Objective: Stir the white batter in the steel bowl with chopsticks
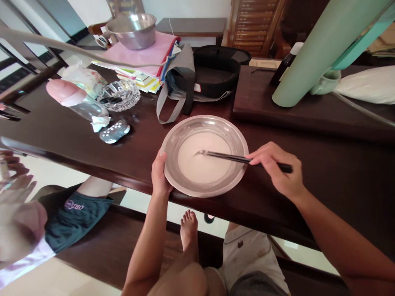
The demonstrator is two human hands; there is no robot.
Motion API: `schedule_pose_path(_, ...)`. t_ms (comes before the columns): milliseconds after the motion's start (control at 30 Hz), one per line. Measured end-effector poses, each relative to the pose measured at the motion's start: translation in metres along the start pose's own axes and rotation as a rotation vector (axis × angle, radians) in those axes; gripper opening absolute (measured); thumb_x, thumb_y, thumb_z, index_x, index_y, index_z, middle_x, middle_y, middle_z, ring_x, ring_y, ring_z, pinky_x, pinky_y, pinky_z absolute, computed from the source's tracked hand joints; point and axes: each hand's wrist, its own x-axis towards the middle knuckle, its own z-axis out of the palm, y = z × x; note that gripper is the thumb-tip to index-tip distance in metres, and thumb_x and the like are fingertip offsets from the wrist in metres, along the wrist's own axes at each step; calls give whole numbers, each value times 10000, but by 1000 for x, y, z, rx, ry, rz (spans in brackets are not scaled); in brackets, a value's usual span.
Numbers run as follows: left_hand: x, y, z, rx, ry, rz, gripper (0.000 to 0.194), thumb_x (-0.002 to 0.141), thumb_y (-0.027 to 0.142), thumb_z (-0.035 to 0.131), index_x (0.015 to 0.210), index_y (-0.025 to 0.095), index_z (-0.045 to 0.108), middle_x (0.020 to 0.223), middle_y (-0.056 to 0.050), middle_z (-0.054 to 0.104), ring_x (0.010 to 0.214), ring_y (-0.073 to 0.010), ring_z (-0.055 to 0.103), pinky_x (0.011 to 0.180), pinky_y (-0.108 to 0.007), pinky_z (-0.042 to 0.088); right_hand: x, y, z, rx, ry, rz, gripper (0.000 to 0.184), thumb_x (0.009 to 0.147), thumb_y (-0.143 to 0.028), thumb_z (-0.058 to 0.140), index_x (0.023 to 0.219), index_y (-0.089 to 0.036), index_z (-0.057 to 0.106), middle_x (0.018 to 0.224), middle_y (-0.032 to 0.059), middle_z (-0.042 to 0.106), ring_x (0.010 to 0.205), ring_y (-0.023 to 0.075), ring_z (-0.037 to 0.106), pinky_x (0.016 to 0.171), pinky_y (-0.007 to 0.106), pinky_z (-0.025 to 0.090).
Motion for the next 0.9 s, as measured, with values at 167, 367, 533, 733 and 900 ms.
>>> schedule_pose_path(167, 0, 1, 0, 10, -18, -5, 387, 815, 441, 656, 1106, 204, 751, 1157, -75, 750, 1179, -304, 647, 965, -365, 534, -1, 1, -1, 131, 141, 10, 403, 982, -262, 503, 635, -255, 708, 677, 26, 719, 617, 193, 624, 629, 382, 465)
schedule_pose_path(367, -1, 1, 0, -43, -16, 6, 341, 817, 411, 672, 1079, 209, 758, 1123, -61, 759, 1166, -289, 654, 974, -349, 526, 0, 1, -1, 39, 110, 37, 315, 958, -239, 545, 710, -253, 739, 767, 23, 740, 722, 196, 667, 692, 375, 496)
schedule_pose_path(533, 0, 0, 0, -21, -20, -4, 367, 818, 426, 662, 1096, 203, 751, 1130, -69, 755, 1153, -296, 657, 958, -362, 534, 0, 2, 0, 66, 10, 10, 320, 963, -232, 535, 717, -248, 738, 778, 22, 759, 707, 188, 657, 691, 372, 491)
schedule_pose_path(733, 0, 0, 1, 14, -14, 1, 397, 815, 453, 653, 1115, 209, 745, 1148, -70, 748, 1163, -308, 649, 959, -374, 532, 0, 5, 0, 3, 171, 11, 311, 957, -222, 546, 717, -257, 740, 771, 18, 743, 728, 191, 650, 696, 378, 490)
schedule_pose_path(900, 0, 1, 0, 11, -14, -8, 420, 809, 456, 660, 1134, 203, 742, 1144, -75, 749, 1171, -311, 644, 964, -372, 528, -1, 4, 2, 55, 10, 32, 283, 955, -224, 557, 749, -253, 750, 815, 27, 764, 773, 201, 664, 739, 385, 505)
